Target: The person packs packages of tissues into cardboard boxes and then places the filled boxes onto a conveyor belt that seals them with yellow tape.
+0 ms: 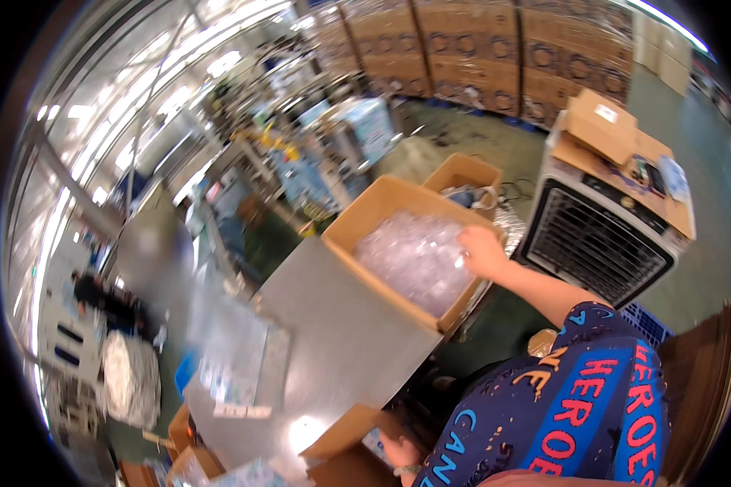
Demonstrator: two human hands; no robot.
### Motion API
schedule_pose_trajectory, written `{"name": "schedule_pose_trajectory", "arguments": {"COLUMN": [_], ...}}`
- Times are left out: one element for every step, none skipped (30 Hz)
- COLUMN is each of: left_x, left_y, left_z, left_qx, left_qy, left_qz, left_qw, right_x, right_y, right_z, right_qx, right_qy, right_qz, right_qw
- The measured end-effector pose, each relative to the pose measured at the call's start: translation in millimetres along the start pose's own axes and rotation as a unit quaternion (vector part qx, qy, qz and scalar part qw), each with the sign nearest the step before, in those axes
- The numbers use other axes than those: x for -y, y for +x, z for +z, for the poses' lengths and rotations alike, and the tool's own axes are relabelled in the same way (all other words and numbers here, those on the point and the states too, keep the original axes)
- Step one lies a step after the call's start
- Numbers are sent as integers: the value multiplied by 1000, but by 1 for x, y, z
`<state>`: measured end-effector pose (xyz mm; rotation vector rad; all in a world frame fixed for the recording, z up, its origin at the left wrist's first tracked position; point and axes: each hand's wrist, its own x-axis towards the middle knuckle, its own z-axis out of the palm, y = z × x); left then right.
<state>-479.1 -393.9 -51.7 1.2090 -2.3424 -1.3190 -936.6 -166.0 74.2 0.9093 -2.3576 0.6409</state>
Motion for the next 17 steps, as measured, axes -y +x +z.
{"name": "schedule_pose_trajectory", "arguments": {"left_x": [15,28,23,12,3,-1,-2,10,13,11,11,16,50,44,30,17,2], "left_y": [35,30,32,20,12,6,3,51,48,48,44,41,49,56,69,82,88], "left_z": [11,4,4,-1,-4,-1,5,18,16,13,10,6,5,3,3,-1,7], "left_qx": [-36,-77,-47,-23,0,-15,-25,-32,-35,-34,-42,-46,-74,-72,-80,-93,-90], "left_qy": [19,49,56,63,72,52,29,1,-4,-11,-20,-30,-119,-94,-75,-55,-47], "left_qz": [47,70,53,29,4,-22,-46,-51,-55,-54,-57,-60,-86,-67,-53,-43,-36], "left_qw": [998,993,996,997,997,998,998,998,998,998,997,997,986,991,993,993,994], "right_x": [-29,-48,-85,-121,-154,-195,-244,-293,-306,-324,-327,-336,-368,-372,-367,-352,-382], "right_y": [21,29,25,21,12,-3,-24,-42,-47,-59,-58,-68,-85,-90,-73,-65,-90], "right_z": [1,-11,-42,-79,-113,-144,-177,-184,-202,-228,-242,-254,-260,-260,-259,-257,-282], "right_qx": [-77,-132,-184,-230,-285,-339,-381,-404,-394,-348,-297,-297,-290,-260,-184,-128,-107], "right_qy": [-42,-65,-110,-149,-187,-204,-277,-364,-362,-361,-363,-369,-421,-440,-406,-348,-369], "right_qz": [34,69,124,170,227,293,331,432,493,572,617,615,599,591,616,642,616], "right_qw": [996,987,969,947,912,870,818,719,686,649,632,630,616,624,650,671,687]}}
